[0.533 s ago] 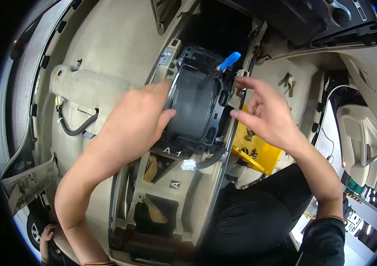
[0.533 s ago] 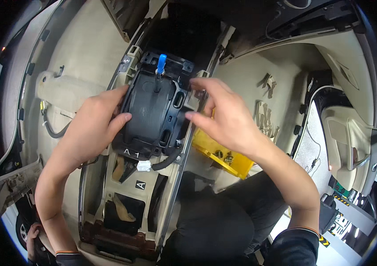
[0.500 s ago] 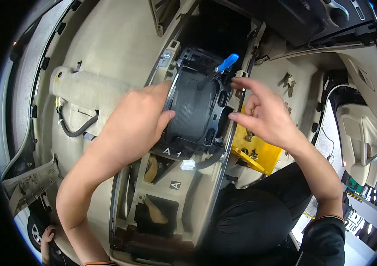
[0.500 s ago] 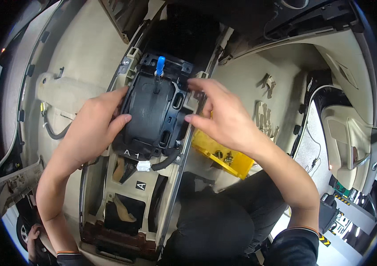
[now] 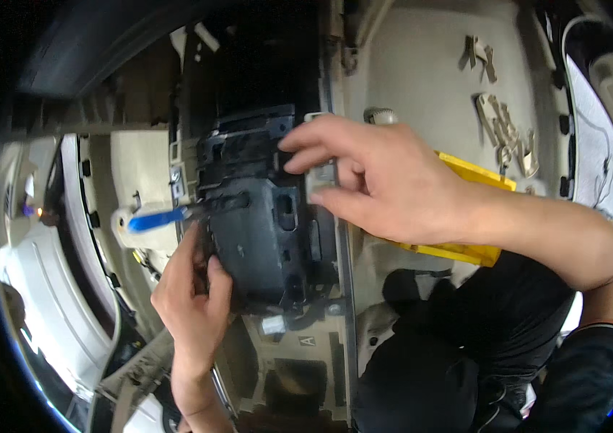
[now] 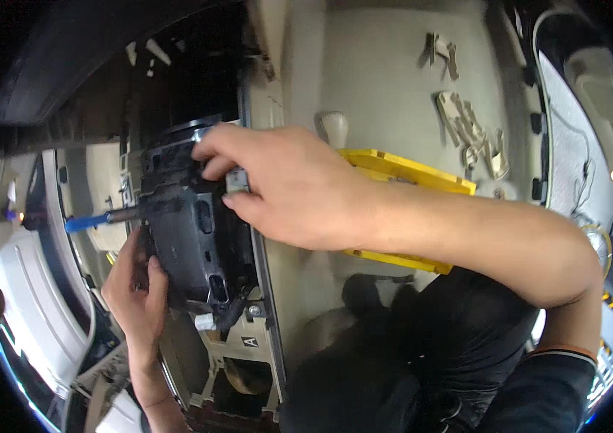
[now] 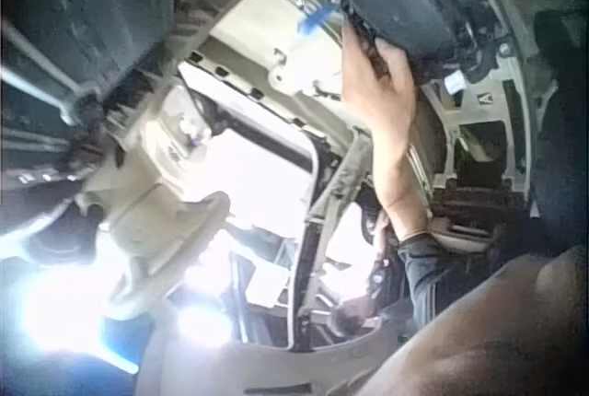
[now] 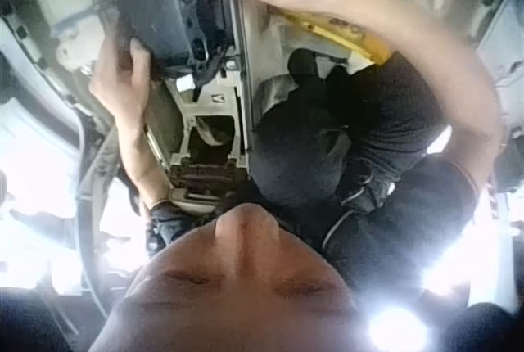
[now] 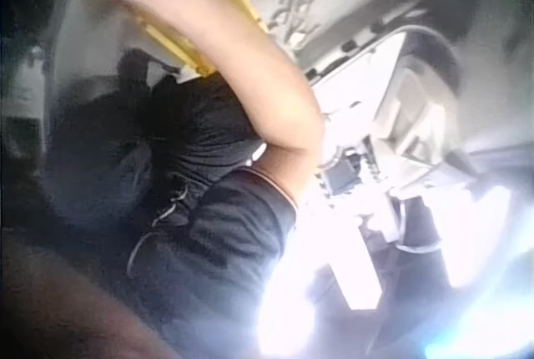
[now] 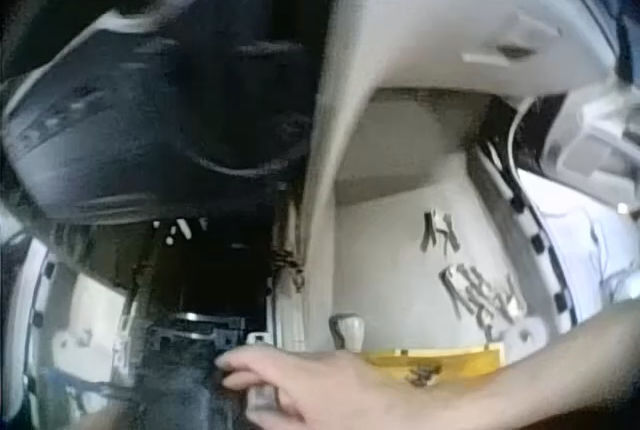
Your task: Installing and securing the center console components in a vehicle.
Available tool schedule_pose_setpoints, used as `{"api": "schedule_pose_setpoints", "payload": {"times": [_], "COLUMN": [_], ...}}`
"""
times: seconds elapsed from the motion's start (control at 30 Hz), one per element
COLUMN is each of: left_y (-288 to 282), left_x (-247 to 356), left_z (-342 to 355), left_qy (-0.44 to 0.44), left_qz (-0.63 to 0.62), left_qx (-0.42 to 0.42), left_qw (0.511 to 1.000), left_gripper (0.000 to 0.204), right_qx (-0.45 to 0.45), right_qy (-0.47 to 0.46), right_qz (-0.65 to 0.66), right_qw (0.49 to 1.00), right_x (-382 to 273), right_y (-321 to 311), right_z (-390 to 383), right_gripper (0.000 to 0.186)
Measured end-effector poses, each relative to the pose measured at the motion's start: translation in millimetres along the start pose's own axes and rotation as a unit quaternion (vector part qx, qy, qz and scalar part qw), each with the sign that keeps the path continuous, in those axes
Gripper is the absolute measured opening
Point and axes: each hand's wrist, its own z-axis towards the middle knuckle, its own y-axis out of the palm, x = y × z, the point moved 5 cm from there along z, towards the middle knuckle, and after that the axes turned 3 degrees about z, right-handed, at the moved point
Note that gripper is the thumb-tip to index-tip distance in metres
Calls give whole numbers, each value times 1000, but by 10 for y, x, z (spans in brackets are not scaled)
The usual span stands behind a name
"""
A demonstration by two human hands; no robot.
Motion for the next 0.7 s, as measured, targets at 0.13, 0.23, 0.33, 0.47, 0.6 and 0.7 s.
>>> {"api": "schedule_pose_setpoints", "payload": {"times": [0.13, 0.23, 0.33, 0.47, 0.6, 0.7], "left_y": [18, 2, -2, -9, -29, -35], "left_x": [-59, -11, -22, -36, -37, -11], "left_z": [-59, -46, -35, -73, -72, -72], "left_qy": [-39, -32, -63, -31, -31, -17], "left_qz": [46, 54, 61, 85, 61, 63], "left_qx": [8, 16, 5, 18, 40, 79], "left_qw": [998, 998, 996, 996, 997, 995], "left_gripper": [44, 43, 41, 39, 40, 39], "right_qx": [130, 180, 135, 93, 32, 95], "right_qy": [-141, -118, -112, -286, -268, -310], "right_qz": [14, -54, -131, -173, -199, -167], "right_qw": [981, 975, 976, 938, 942, 931], "right_x": [12, -54, 5, -35, -64, -90], "right_y": [-249, -398, -291, -32, 112, 83], "right_z": [41, -24, -30, -13, 23, 65], "right_gripper": [30, 19, 17, 13, 11, 11]}}
